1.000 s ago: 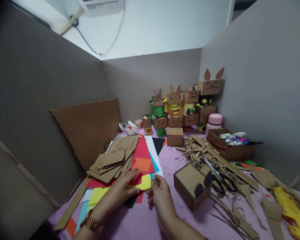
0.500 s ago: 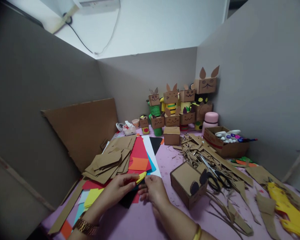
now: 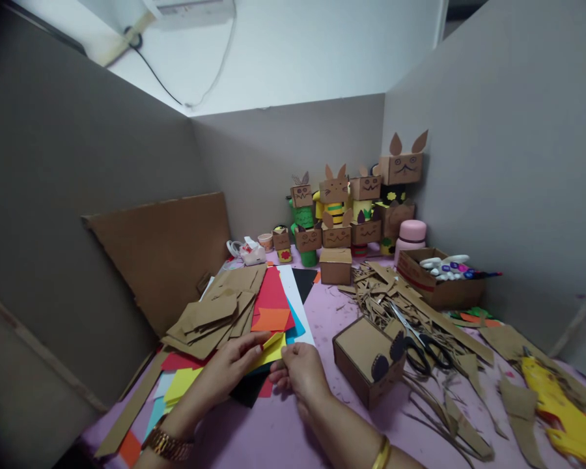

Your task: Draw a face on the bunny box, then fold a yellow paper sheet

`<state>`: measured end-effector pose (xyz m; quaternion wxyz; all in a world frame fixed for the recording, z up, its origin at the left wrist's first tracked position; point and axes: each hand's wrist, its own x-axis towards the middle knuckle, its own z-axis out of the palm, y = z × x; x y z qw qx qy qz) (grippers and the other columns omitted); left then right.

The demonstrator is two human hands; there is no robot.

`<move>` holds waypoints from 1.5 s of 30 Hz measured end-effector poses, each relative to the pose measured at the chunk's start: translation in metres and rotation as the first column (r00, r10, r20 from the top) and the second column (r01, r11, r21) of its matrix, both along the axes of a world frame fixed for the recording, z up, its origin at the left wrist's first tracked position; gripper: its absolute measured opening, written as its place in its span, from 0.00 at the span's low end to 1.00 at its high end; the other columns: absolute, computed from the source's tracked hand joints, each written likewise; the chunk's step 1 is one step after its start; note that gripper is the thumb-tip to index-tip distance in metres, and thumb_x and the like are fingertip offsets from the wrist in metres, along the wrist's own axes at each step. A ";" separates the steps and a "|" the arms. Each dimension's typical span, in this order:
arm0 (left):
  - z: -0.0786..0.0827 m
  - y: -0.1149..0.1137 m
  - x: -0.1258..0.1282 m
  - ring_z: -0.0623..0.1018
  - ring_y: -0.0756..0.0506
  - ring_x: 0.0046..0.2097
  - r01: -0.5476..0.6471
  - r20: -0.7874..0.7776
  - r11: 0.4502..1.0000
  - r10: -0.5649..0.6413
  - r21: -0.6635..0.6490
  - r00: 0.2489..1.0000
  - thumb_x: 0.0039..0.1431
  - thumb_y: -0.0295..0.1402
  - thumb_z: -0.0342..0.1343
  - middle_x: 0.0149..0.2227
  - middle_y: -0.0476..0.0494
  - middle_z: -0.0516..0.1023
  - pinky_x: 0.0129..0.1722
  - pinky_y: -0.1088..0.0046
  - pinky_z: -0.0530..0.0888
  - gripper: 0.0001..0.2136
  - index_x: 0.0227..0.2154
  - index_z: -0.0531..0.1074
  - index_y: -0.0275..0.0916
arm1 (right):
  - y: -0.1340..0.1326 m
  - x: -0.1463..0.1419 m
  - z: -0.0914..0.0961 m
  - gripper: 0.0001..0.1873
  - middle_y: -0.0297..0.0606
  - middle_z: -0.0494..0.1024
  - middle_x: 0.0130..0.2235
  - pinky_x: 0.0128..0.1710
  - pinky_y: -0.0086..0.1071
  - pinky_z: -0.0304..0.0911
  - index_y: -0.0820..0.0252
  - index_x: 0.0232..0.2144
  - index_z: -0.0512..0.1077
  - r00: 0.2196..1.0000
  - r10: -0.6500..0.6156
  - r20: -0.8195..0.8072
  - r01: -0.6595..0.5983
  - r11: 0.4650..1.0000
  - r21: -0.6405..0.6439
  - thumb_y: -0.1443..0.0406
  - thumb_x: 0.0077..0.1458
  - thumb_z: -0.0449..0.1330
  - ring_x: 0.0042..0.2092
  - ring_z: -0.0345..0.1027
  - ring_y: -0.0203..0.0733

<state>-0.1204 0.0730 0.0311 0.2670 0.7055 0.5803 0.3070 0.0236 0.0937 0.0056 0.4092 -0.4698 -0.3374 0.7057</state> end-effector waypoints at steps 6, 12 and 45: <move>-0.009 0.002 -0.003 0.74 0.44 0.51 0.038 0.031 0.999 -0.037 -0.019 0.999 0.54 0.31 0.53 0.50 0.43 0.75 0.51 0.68 0.68 0.18 0.49 0.70 0.40 | -0.001 -0.001 -0.005 0.16 0.31 0.72 0.14 0.10 0.18 0.50 0.61 0.19 0.61 1.000 -0.013 -0.028 0.015 0.998 0.058 0.62 0.57 0.55 0.11 0.61 0.27; -0.014 0.004 -0.005 0.73 0.43 0.52 0.032 0.009 0.999 -0.032 -0.013 0.999 0.55 0.33 0.53 0.51 0.42 0.75 0.52 0.67 0.67 0.18 0.49 0.70 0.40 | -0.001 0.000 -0.012 0.11 0.32 0.73 0.17 0.12 0.19 0.53 0.64 0.21 0.65 0.999 -0.012 -0.051 0.017 0.994 0.112 0.63 0.46 0.63 0.14 0.64 0.28; -0.018 0.001 0.015 0.73 0.44 0.52 0.038 -0.349 0.980 0.032 0.194 0.937 0.61 0.35 0.46 0.52 0.39 0.73 0.51 0.67 0.68 0.18 0.53 0.64 0.38 | 0.004 -0.004 -0.004 0.11 0.23 0.68 0.15 0.12 0.20 0.53 0.62 0.23 0.63 0.998 0.058 0.030 -0.061 0.995 0.080 0.74 0.56 0.51 0.13 0.60 0.27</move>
